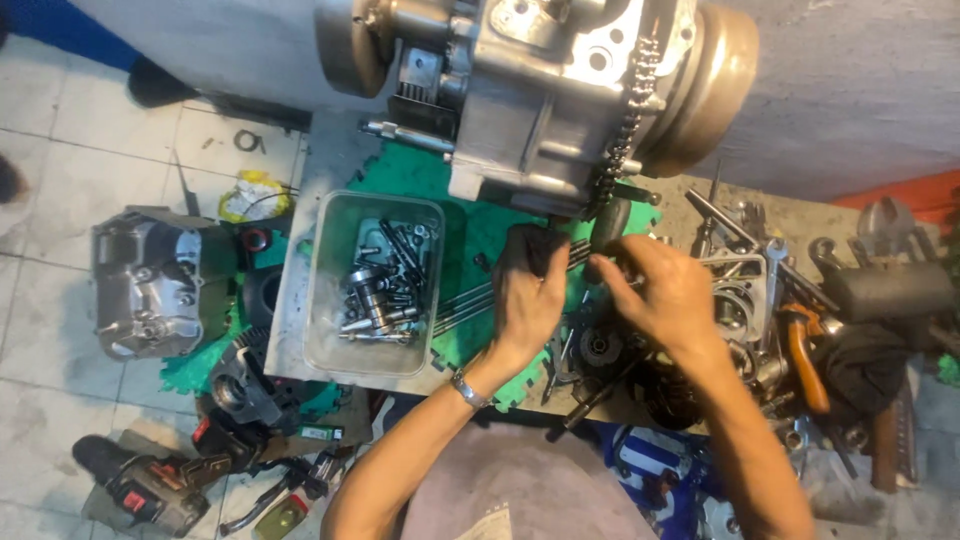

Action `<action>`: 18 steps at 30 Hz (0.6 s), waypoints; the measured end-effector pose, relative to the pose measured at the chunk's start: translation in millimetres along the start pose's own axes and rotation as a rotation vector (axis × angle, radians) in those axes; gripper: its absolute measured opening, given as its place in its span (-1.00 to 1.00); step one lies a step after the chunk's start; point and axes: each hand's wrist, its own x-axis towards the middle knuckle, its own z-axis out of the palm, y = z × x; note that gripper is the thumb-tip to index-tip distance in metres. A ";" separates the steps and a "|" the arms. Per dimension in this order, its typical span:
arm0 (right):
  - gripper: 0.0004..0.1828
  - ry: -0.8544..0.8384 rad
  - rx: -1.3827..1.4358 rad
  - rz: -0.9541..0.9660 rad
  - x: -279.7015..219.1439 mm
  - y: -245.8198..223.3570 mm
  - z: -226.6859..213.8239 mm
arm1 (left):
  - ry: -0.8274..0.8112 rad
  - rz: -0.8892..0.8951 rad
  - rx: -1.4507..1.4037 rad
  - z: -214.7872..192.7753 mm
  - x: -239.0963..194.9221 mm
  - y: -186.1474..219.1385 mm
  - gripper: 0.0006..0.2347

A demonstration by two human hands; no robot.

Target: The person sorts small engine parts and tools on a workbench, moving items between a plastic tray and a metal container. They handle bolts, nuts, and metal rods, placing some into a container and others back onto the bench.

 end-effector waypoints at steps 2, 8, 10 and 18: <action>-0.77 0.031 0.096 0.001 2.8 -9.4 5.4 | 0.054 0.080 0.096 8.4 -4.4 -12.1 -0.74; -0.86 0.084 0.361 -0.011 2.1 -15.1 7.0 | -0.044 -0.510 -0.719 14.3 -9.0 -32.0 -0.65; -0.85 0.042 0.296 0.080 6.6 -17.1 1.2 | -0.121 -0.259 -0.370 -7.6 -4.2 0.0 -0.76; -0.72 -0.259 0.424 -0.266 16.6 -16.1 21.0 | -0.152 0.204 0.488 -42.9 -41.8 -10.6 -0.84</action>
